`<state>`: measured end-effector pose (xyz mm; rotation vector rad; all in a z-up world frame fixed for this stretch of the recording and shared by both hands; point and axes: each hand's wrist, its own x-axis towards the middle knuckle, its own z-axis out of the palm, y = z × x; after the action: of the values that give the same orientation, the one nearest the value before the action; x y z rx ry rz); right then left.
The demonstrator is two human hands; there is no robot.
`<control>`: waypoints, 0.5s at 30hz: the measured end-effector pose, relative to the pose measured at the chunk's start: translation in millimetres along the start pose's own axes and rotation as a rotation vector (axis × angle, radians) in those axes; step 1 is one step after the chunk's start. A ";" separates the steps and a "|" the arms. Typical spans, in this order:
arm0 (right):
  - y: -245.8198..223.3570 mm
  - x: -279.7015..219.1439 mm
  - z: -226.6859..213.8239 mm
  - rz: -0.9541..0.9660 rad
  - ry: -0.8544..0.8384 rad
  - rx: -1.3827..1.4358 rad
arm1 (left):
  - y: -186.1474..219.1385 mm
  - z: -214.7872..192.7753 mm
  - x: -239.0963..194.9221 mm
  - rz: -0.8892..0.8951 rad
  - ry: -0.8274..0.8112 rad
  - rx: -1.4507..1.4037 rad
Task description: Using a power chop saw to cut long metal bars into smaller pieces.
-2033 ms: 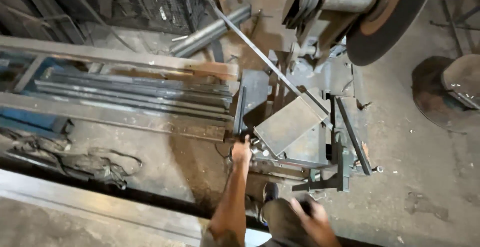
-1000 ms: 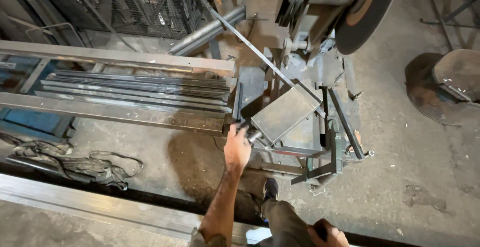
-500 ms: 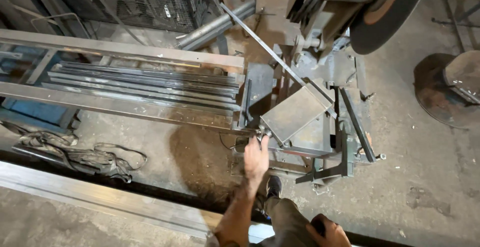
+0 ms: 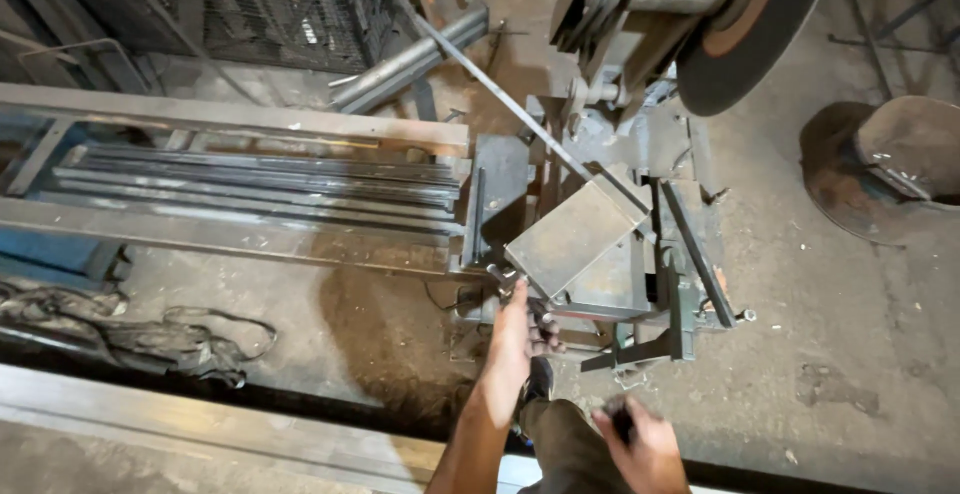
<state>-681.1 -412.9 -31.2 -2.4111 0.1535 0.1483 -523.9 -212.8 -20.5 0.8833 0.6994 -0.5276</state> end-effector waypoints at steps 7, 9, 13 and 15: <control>-116.2 45.5 -47.0 -0.229 0.227 0.225 | -5.7 -10.8 31.2 -0.032 -0.173 -0.227; -119.2 48.6 -48.1 -0.242 0.222 0.256 | -12.4 -14.2 51.5 -0.058 -0.176 -0.282; -115.8 48.4 -50.0 -0.145 0.223 0.256 | -12.0 -7.2 30.0 -0.054 -0.141 -0.302; -124.9 69.9 -54.4 -0.116 0.237 0.241 | -4.2 -0.4 8.1 -0.029 -0.123 -0.268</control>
<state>-589.7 -361.0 80.2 -2.1837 0.1314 -0.1991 -521.5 -215.8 -28.8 0.5861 0.6534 -0.4961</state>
